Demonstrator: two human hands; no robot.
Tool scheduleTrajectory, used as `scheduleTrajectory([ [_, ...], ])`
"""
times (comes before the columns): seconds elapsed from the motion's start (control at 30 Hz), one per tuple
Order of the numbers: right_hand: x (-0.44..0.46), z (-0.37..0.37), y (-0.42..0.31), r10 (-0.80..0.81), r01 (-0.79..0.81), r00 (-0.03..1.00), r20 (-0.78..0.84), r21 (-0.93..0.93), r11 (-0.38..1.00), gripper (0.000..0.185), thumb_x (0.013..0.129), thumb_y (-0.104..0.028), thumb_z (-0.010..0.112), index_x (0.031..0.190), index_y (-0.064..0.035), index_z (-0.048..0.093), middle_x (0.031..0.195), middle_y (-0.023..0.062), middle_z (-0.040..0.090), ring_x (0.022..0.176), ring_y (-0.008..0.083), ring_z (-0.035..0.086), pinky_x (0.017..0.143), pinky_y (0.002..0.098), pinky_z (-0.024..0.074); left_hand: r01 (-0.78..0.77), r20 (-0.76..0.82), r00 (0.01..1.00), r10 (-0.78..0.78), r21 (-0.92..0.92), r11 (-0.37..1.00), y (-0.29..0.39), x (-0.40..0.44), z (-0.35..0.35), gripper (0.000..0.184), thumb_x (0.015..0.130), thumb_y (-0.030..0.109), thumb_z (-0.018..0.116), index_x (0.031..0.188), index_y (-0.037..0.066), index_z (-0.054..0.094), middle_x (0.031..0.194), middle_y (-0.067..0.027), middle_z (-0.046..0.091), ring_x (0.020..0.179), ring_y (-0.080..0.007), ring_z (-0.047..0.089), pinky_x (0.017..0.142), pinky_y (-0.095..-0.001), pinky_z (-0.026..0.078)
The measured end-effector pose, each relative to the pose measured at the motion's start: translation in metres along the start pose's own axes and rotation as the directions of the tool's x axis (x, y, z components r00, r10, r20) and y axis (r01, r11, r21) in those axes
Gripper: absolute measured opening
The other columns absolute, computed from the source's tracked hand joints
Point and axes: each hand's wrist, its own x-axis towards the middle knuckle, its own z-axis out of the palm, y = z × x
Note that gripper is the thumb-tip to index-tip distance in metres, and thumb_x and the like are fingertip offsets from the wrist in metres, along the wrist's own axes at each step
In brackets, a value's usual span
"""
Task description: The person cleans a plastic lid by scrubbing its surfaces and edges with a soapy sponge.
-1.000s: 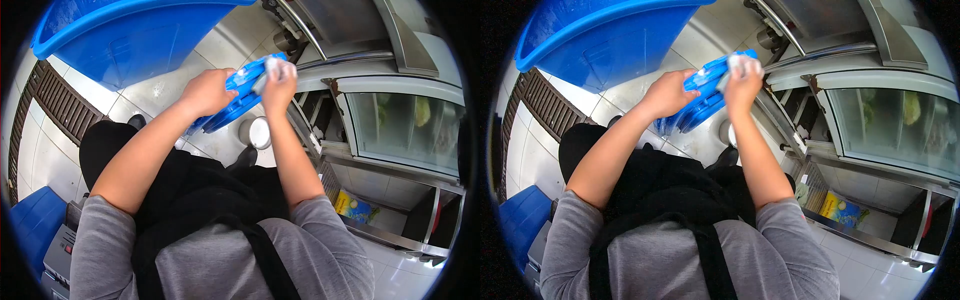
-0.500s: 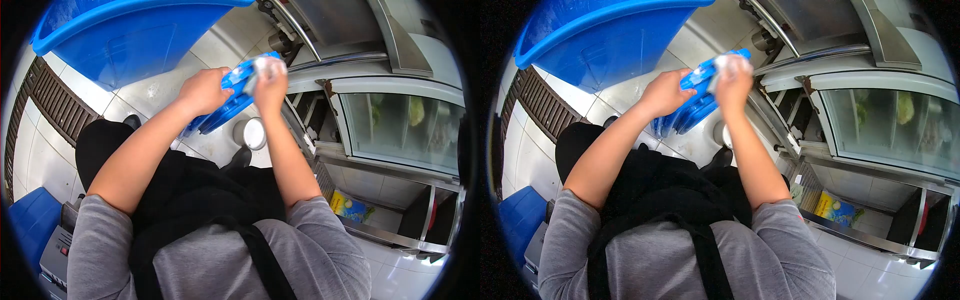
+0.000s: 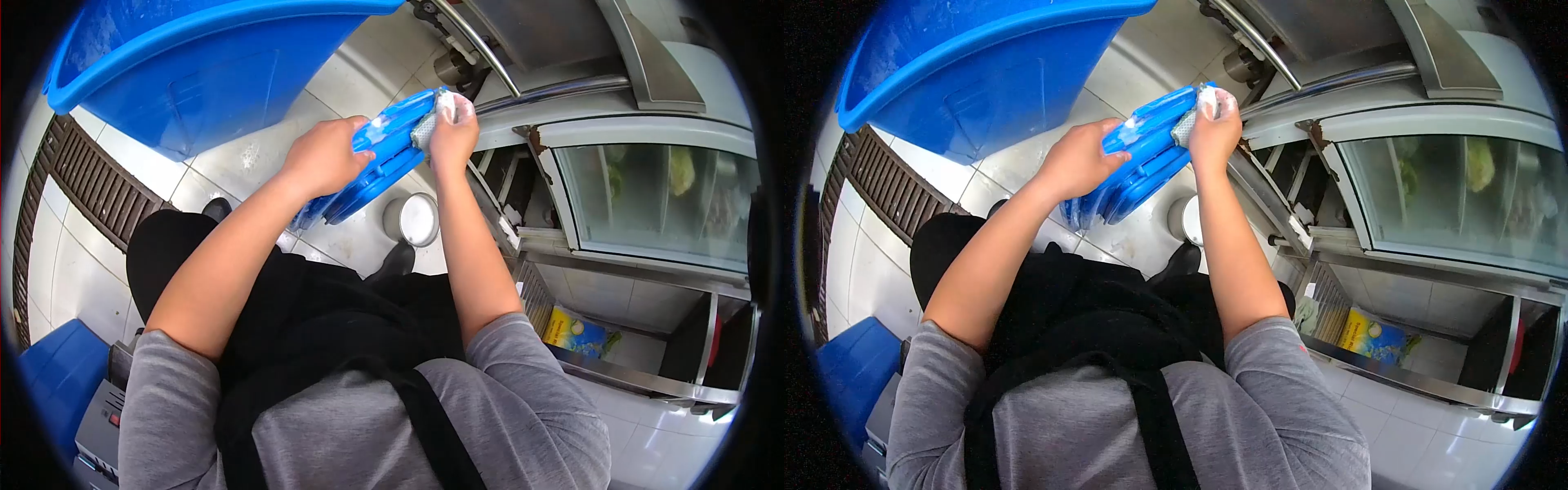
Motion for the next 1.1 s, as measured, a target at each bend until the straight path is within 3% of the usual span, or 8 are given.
scheduleTrajectory([
  [0.17, -0.011, 0.000, 0.001, -0.221, 0.203, 0.973, -0.068, -0.210, 0.957, 0.025, 0.084, -0.006, 0.062, 0.109, -0.0018, 0.065, 0.105, 0.0185, 0.067, 0.103, 0.0376, 0.059, 0.093, 0.0442, 0.0461, 0.030, 0.050, 0.998, -0.028, -0.030, 0.999, -0.004, 0.003, 0.002, 0.038, 0.083, 0.022, 0.068, 0.117, 0.006, 0.063, 0.101, -0.0212, 0.069, 0.098, -0.0384, 0.065, 0.085, -0.0458, 0.051],
  [0.4, -0.010, -0.008, -0.002, -0.448, 0.426, 0.892, 0.053, -0.429, 0.797, 0.019, 0.081, -0.007, 0.065, 0.099, -0.0054, 0.071, 0.103, 0.0139, 0.068, 0.105, 0.0384, 0.055, 0.094, 0.0464, 0.0430, -0.039, 0.017, 0.999, 0.041, -0.082, 0.996, -0.011, 0.010, 0.003, 0.045, 0.082, 0.020, 0.068, 0.122, 0.000, 0.061, 0.104, -0.0230, 0.069, 0.099, -0.0367, 0.067, 0.087, -0.0413, 0.051],
  [0.63, -0.028, -0.002, -0.012, -0.390, 0.356, 0.921, 0.003, -0.412, 0.839, 0.019, 0.080, -0.005, 0.064, 0.097, -0.0045, 0.071, 0.106, 0.0123, 0.066, 0.104, 0.0368, 0.052, 0.093, 0.0461, 0.0425, -0.001, 0.070, 0.997, 0.010, -0.132, 0.991, 0.001, 0.007, -0.002, 0.044, 0.083, 0.016, 0.069, 0.122, -0.002, 0.061, 0.100, -0.0228, 0.070, 0.093, -0.0321, 0.069, 0.085, -0.0374, 0.051],
  [0.8, -0.037, 0.002, -0.016, -0.457, 0.411, 0.889, -0.035, -0.382, 0.828, 0.017, 0.079, -0.004, 0.065, 0.094, -0.0043, 0.072, 0.099, 0.0144, 0.066, 0.101, 0.0376, 0.054, 0.091, 0.0440, 0.0439, 0.001, 0.128, 0.992, 0.012, -0.103, 0.995, 0.004, 0.006, -0.003, 0.053, 0.084, 0.017, 0.072, 0.127, -0.010, 0.054, 0.102, -0.0194, 0.070, 0.086, -0.0196, 0.066, 0.081, -0.0332, 0.051],
  [0.93, -0.030, 0.002, -0.021, -0.290, 0.256, 0.955, -0.063, -0.321, 0.912, 0.015, 0.080, -0.007, 0.066, 0.092, -0.0045, 0.072, 0.099, 0.0135, 0.066, 0.102, 0.0352, 0.054, 0.091, 0.0439, 0.0442, -0.001, 0.103, 0.995, 0.014, -0.133, 0.991, -0.005, 0.009, 0.006, 0.043, 0.083, 0.015, 0.070, 0.120, -0.004, 0.060, 0.093, -0.0210, 0.071, 0.085, -0.0297, 0.069, 0.080, -0.0382, 0.052],
  [1.0, -0.041, 0.008, -0.025, -0.282, 0.242, 0.955, -0.090, -0.314, 0.918, 0.014, 0.079, -0.007, 0.066, 0.091, -0.0061, 0.072, 0.101, 0.0134, 0.067, 0.101, 0.0351, 0.055, 0.090, 0.0435, 0.0446, -0.081, 0.087, 0.992, 0.091, -0.105, 0.991, -0.008, 0.010, 0.006, 0.043, 0.085, 0.012, 0.070, 0.122, -0.007, 0.058, 0.097, -0.0154, 0.070, 0.079, -0.0142, 0.062, 0.076, -0.0309, 0.051],
  [1.07, -0.065, 0.012, -0.031, -0.490, 0.492, 0.867, 0.088, -0.301, 0.817, 0.014, 0.079, -0.009, 0.065, 0.091, -0.0074, 0.073, 0.103, 0.0146, 0.067, 0.100, 0.0367, 0.056, 0.089, 0.0431, 0.0451, -0.070, 0.090, 0.993, 0.078, -0.085, 0.994, -0.007, 0.010, 0.003, 0.041, 0.086, 0.012, 0.070, 0.122, -0.006, 0.058, 0.096, -0.0137, 0.070, 0.078, -0.0126, 0.061, 0.075, -0.0300, 0.050],
  [1.1, -0.069, 0.014, -0.035, -0.465, 0.456, 0.885, 0.029, -0.260, 0.851, 0.014, 0.079, -0.010, 0.064, 0.090, -0.0092, 0.073, 0.104, 0.0144, 0.067, 0.099, 0.0366, 0.056, 0.087, 0.0442, 0.0452, -0.055, 0.091, 0.994, 0.062, -0.073, 0.996, -0.006, 0.009, 0.002, 0.040, 0.086, 0.011, 0.070, 0.121, -0.005, 0.059, 0.095, -0.0120, 0.070, 0.077, -0.0110, 0.060, 0.073, -0.0291, 0.050],
])
